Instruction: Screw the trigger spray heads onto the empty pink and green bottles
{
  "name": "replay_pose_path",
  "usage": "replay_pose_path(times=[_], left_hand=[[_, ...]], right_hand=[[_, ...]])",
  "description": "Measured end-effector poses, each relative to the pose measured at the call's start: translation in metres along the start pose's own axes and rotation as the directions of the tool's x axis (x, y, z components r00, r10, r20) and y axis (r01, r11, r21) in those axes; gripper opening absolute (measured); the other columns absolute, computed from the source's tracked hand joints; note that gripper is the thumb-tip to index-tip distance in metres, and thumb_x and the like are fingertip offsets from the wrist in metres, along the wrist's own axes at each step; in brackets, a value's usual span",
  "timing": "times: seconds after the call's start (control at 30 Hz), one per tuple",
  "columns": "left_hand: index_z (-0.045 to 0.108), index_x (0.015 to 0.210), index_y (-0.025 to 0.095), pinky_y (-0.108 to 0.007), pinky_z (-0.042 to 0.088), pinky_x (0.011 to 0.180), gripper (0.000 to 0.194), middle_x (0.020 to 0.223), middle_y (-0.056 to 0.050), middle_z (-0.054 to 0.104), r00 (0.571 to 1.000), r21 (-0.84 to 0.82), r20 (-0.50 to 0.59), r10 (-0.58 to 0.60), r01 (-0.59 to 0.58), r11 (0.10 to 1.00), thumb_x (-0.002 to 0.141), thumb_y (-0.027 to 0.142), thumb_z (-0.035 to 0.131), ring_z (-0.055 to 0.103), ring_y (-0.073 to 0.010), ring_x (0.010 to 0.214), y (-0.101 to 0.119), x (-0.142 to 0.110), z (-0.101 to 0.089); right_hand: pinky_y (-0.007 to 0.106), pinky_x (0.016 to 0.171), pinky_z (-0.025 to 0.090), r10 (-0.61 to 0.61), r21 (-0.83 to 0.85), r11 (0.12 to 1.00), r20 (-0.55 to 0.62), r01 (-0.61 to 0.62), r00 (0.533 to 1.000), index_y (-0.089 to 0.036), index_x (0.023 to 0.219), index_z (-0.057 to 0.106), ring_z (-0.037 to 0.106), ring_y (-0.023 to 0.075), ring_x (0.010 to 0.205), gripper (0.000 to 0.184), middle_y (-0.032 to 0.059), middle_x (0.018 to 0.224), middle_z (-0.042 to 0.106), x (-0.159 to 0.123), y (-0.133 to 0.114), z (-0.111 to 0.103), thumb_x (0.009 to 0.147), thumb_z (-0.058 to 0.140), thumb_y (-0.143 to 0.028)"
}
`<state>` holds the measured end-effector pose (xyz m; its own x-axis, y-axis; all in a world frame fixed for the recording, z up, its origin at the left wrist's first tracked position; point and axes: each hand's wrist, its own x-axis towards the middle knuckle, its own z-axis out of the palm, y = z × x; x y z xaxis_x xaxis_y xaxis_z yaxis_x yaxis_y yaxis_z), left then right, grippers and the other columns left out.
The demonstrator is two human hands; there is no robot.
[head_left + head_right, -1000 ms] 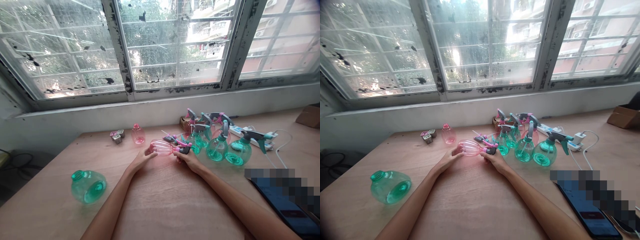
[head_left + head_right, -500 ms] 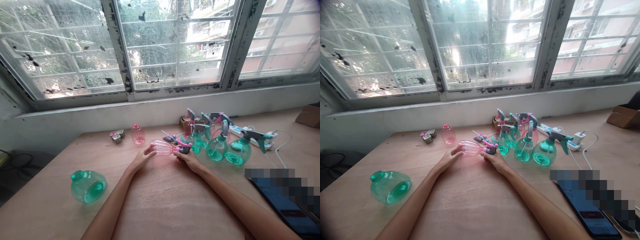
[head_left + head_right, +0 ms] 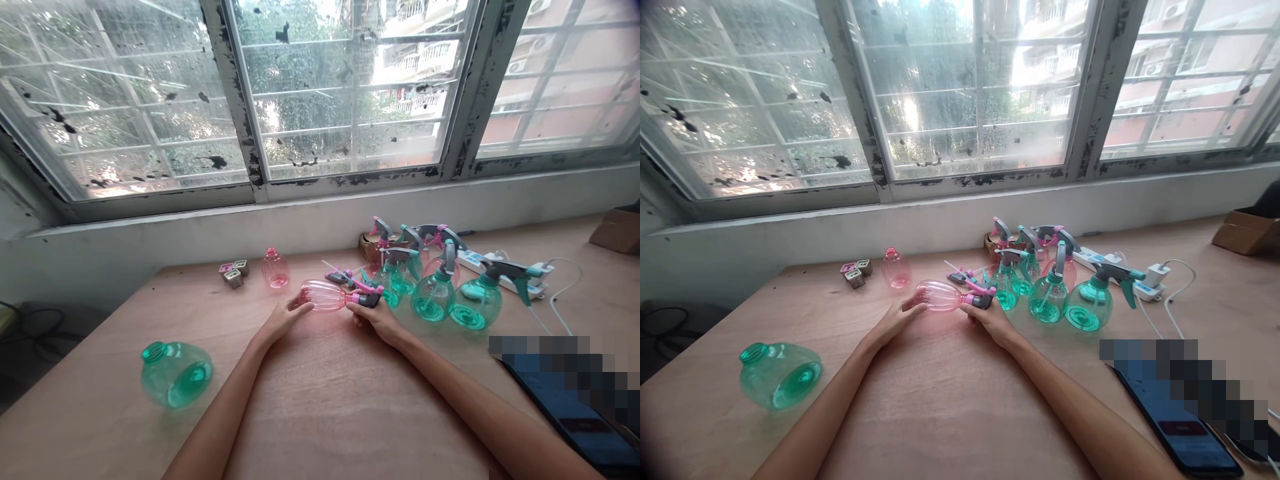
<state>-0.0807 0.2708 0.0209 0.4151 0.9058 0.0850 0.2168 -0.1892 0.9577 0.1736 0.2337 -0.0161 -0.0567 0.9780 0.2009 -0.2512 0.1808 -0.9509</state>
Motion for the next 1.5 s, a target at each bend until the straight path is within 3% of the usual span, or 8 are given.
replay_pose_path(times=[0.17,0.37,0.6,0.8,1.03,1.23,1.43,1.5], left_hand=[[0.038,0.149,0.025,-0.046,0.041,0.112,0.087,0.147,-0.01,0.053,0.999,-0.085,0.021,0.026,-0.024,0.996,0.075,0.033,0.081,0.055,-0.0292,0.129,-0.005,0.001,0.001],[0.059,0.131,0.017,-0.048,0.035,0.115,0.056,0.134,-0.01,0.064,1.0,0.014,-0.006,0.012,-0.012,1.0,0.083,0.043,0.071,0.052,-0.0321,0.131,-0.004,0.002,0.0],[0.039,0.149,0.022,-0.045,0.041,0.112,0.088,0.15,-0.012,0.05,0.999,-0.103,0.01,0.035,-0.033,0.994,0.073,0.035,0.082,0.052,-0.0296,0.132,-0.009,0.002,0.001],[0.057,0.133,0.015,-0.047,0.037,0.115,0.058,0.138,-0.013,0.061,1.0,0.002,-0.011,0.019,-0.019,1.0,0.084,0.042,0.071,0.053,-0.0312,0.132,0.0,0.0,0.001],[0.037,0.15,0.025,-0.048,0.04,0.113,0.087,0.154,-0.011,0.045,1.0,-0.086,0.014,0.023,-0.022,0.996,0.074,0.035,0.08,0.049,-0.0303,0.136,-0.007,0.0,0.001],[0.057,0.135,0.02,-0.048,0.033,0.118,0.06,0.143,-0.009,0.058,1.0,-0.009,-0.01,0.011,-0.011,1.0,0.082,0.045,0.072,0.048,-0.0315,0.137,-0.003,0.001,0.001],[0.043,0.145,0.021,-0.046,0.04,0.114,0.086,0.152,-0.011,0.047,0.999,-0.069,-0.018,0.038,-0.039,0.997,0.071,0.04,0.082,0.042,-0.0307,0.141,-0.015,0.005,0.0],[0.045,0.144,0.021,-0.045,0.041,0.113,0.081,0.15,-0.011,0.051,0.999,-0.052,-0.008,0.044,-0.044,0.998,0.074,0.039,0.08,0.046,-0.0301,0.138,-0.013,0.005,0.0]], right_hand=[[0.026,0.044,0.041,0.025,0.03,0.999,-0.037,-0.024,0.999,-0.022,0.089,0.064,0.051,0.0126,0.046,0.036,-0.004,0.061,0.063,0.001,0.001,0.0,0.07,0.083,-0.046],[0.025,0.045,0.039,0.003,-0.032,0.999,0.005,-0.003,1.0,-0.019,0.099,0.066,0.049,0.0117,0.044,0.039,-0.0064,0.052,0.058,0.001,0.001,-0.001,0.072,0.083,-0.043],[0.023,0.039,0.033,0.002,-0.039,0.999,-0.051,-0.004,0.999,-0.02,0.087,0.062,0.049,0.0091,0.04,0.036,-0.0032,0.067,0.065,0.001,-0.003,0.002,0.072,0.081,-0.047],[0.023,0.041,0.035,-0.006,-0.057,0.998,-0.016,0.005,1.0,-0.019,0.097,0.064,0.045,0.0105,0.041,0.04,-0.0078,0.051,0.054,0.0,-0.001,0.001,0.072,0.081,-0.045],[0.023,0.039,0.028,-0.028,-0.054,0.998,-0.063,0.024,0.998,-0.02,0.087,0.062,0.041,0.0078,0.039,0.036,-0.0052,0.061,0.06,0.001,-0.001,0.001,0.072,0.081,-0.047],[0.025,0.041,0.035,0.004,-0.108,0.994,-0.034,-0.007,0.999,-0.018,0.1,0.066,0.045,0.0117,0.041,0.044,-0.0075,0.048,0.054,0.001,0.002,0.0,0.069,0.083,-0.044],[0.024,0.04,0.033,-0.009,-0.064,0.998,-0.072,0.004,0.997,-0.02,0.088,0.063,0.048,0.0105,0.04,0.039,-0.003,0.061,0.064,0.001,0.001,0.001,0.071,0.081,-0.049],[0.024,0.039,0.033,-0.004,-0.06,0.998,-0.081,-0.001,0.997,-0.02,0.087,0.062,0.049,0.0106,0.041,0.04,-0.0022,0.063,0.065,0.001,0.0,0.001,0.07,0.082,-0.05]])
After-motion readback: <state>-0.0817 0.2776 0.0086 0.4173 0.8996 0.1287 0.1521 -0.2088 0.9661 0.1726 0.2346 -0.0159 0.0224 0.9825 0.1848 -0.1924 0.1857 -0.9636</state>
